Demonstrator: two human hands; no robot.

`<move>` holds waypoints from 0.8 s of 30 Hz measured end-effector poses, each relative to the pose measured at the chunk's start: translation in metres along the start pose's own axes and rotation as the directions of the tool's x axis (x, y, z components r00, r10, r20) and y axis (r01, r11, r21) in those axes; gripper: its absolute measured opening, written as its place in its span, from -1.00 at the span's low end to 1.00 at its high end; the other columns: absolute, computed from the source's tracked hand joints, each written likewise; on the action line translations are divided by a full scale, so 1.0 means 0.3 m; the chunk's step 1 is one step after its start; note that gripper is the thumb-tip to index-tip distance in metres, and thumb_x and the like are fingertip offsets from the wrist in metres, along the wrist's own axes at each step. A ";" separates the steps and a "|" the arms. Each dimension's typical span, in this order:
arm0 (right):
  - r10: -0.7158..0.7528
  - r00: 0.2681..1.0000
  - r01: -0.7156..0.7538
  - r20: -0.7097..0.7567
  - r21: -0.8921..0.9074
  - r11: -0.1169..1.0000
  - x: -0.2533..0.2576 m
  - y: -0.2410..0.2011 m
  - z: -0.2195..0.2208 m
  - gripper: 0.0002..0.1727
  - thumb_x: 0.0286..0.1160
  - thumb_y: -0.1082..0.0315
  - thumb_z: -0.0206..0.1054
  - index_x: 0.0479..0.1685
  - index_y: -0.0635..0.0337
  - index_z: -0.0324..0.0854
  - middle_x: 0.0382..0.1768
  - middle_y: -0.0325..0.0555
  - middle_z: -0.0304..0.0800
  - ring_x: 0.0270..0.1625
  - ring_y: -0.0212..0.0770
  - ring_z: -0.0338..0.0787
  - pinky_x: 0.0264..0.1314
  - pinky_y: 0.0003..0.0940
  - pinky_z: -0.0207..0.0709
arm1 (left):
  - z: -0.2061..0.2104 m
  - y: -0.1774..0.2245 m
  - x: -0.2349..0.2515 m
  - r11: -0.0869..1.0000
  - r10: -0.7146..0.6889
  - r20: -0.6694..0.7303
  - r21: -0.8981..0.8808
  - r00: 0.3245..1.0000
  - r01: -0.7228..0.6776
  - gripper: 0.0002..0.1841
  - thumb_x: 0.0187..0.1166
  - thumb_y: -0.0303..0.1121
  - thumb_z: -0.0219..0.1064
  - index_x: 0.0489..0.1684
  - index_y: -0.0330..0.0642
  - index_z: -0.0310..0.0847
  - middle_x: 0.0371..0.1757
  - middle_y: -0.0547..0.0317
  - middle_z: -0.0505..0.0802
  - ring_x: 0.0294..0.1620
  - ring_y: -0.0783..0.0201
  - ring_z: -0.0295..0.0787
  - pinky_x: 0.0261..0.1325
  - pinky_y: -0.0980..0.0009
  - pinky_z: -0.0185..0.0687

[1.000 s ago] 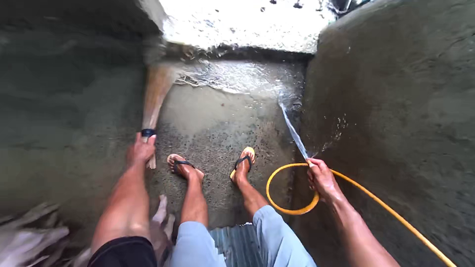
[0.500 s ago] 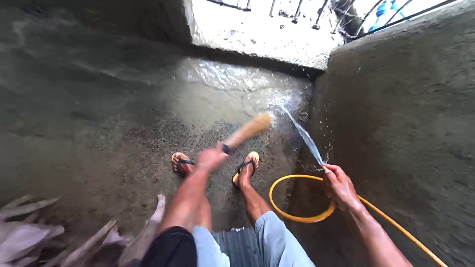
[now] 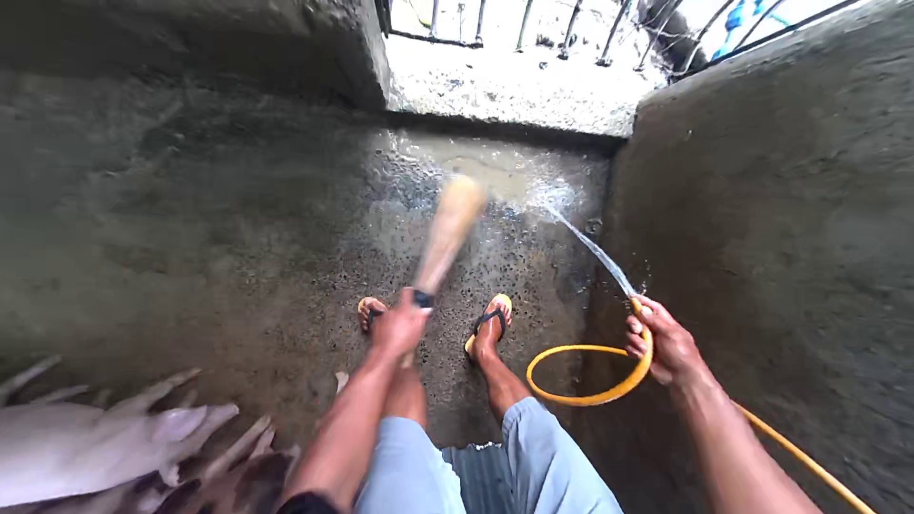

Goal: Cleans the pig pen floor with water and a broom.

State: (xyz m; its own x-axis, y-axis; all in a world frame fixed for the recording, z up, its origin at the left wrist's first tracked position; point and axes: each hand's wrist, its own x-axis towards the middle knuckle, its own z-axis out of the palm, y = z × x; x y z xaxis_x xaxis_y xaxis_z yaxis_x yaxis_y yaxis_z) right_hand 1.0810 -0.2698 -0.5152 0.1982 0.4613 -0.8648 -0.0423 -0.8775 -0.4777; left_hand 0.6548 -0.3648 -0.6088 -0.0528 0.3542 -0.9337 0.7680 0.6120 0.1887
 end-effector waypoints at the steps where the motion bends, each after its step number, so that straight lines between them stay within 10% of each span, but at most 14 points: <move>1: -0.029 1.000 0.029 0.008 0.053 0.998 0.008 0.009 0.028 -0.58 0.87 0.23 -0.24 0.58 -0.06 0.26 -0.60 -0.42 0.47 -0.80 -0.54 0.34 -0.83 -0.64 0.29 | 0.036 0.146 0.087 0.988 0.133 0.049 0.076 0.990 -0.137 -0.23 0.74 0.28 0.04 0.92 0.24 0.00 0.14 -0.26 0.86 0.19 -0.32 0.82 0.24 -0.35 0.65; 4: -0.109 0.994 0.109 -0.002 0.107 0.988 0.045 0.039 0.090 -0.55 0.91 0.20 -0.31 0.64 -0.02 0.21 -0.65 -0.43 0.48 -0.85 -0.58 0.28 -0.86 -0.68 0.24 | 0.022 0.427 0.325 0.935 0.307 0.109 0.153 0.946 -0.321 -0.25 0.77 0.24 -0.01 0.94 0.24 -0.02 0.31 -0.35 0.78 0.35 -0.39 0.71 0.36 -0.36 0.54; 6: -0.141 0.989 0.139 0.033 0.061 0.988 0.093 0.036 0.088 -0.57 0.89 0.19 -0.29 0.60 -0.03 0.20 -0.70 -0.44 0.45 -0.87 -0.56 0.28 -0.86 -0.66 0.27 | -0.110 0.350 0.447 0.981 0.190 0.027 0.042 0.981 -0.191 -0.29 0.76 0.23 0.04 0.88 0.21 0.11 0.26 -0.39 0.80 0.32 -0.45 0.71 0.28 -0.46 0.53; 9: -0.100 0.995 0.101 0.028 -0.063 0.993 0.108 0.025 0.021 -0.56 0.86 0.18 -0.24 0.60 -0.05 0.22 -0.72 -0.46 0.32 -0.87 -0.52 0.23 -0.87 -0.61 0.25 | -0.171 -0.227 0.495 0.987 -0.151 -0.288 -0.097 0.946 0.128 -0.27 0.67 0.35 0.06 0.78 0.23 0.23 0.03 -0.47 0.84 0.09 -0.56 0.77 0.04 -0.60 0.55; 13: -0.040 0.999 0.037 -0.011 -0.192 0.981 0.101 -0.016 -0.003 -0.48 0.77 0.25 -0.22 0.66 0.02 0.25 -0.74 -0.46 0.26 -0.87 -0.51 0.17 -0.89 -0.59 0.14 | -0.359 -0.754 0.216 0.820 -0.568 -0.404 -0.353 0.717 0.450 -0.15 0.76 0.31 -0.04 0.78 -0.25 0.21 0.49 -0.66 0.56 0.55 -0.59 0.46 0.50 -0.55 0.28; 15: 0.010 1.000 -0.003 0.018 -0.366 0.931 0.082 -0.009 0.033 -0.49 0.83 0.22 -0.18 0.70 0.02 0.25 -0.68 -0.41 0.28 -0.82 -0.48 0.18 -0.84 -0.56 0.14 | -0.375 -0.741 0.036 0.785 -0.617 -0.393 -0.377 0.682 0.492 -0.16 0.78 0.27 -0.05 0.80 -0.29 0.15 0.53 -0.60 0.55 0.59 -0.50 0.46 0.55 -0.44 0.32; 18: 0.030 0.995 0.041 0.090 -0.693 0.719 0.088 0.034 0.083 -0.50 0.90 0.21 -0.14 0.74 -0.02 0.33 -0.44 -0.18 0.48 -0.60 -0.30 0.39 -0.58 -0.31 0.33 | -0.258 -0.501 -0.139 0.877 -0.463 -0.253 -0.273 0.849 0.397 -0.16 0.75 0.22 0.10 0.93 -0.03 -0.03 0.32 -0.56 0.72 0.37 -0.49 0.67 0.41 -0.44 0.48; 21: 0.096 0.973 0.144 0.210 -0.875 0.463 0.098 0.068 0.091 -0.52 0.91 0.23 -0.11 0.66 0.13 0.42 0.40 0.20 0.69 0.41 0.08 0.71 0.49 0.15 0.49 | -0.033 -0.207 -0.126 0.990 -0.143 0.037 -0.001 0.989 0.143 -0.20 0.71 0.28 0.09 0.91 0.15 0.03 0.15 -0.33 0.85 0.19 -0.34 0.82 0.25 -0.39 0.64; 24: 0.133 0.961 0.189 0.243 -0.926 0.327 0.115 0.130 0.105 -0.56 0.89 0.29 -0.08 0.58 0.20 0.47 0.35 0.32 0.70 0.43 0.24 0.69 0.50 0.29 0.43 | 0.163 -0.044 0.040 0.969 0.123 0.228 0.184 0.966 -0.167 -0.22 0.71 0.31 0.04 0.93 0.27 0.01 0.31 -0.26 0.81 0.34 -0.30 0.75 0.40 -0.35 0.54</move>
State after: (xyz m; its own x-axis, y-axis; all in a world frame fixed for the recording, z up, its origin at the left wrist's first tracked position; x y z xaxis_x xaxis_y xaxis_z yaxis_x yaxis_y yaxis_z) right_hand 1.0554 -0.2841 -0.5684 -0.0529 0.3584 -0.9321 0.9303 -0.3215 -0.1764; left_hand 0.6753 -0.4032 -0.6372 0.1889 0.2558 -0.9481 0.8701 0.4040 0.2824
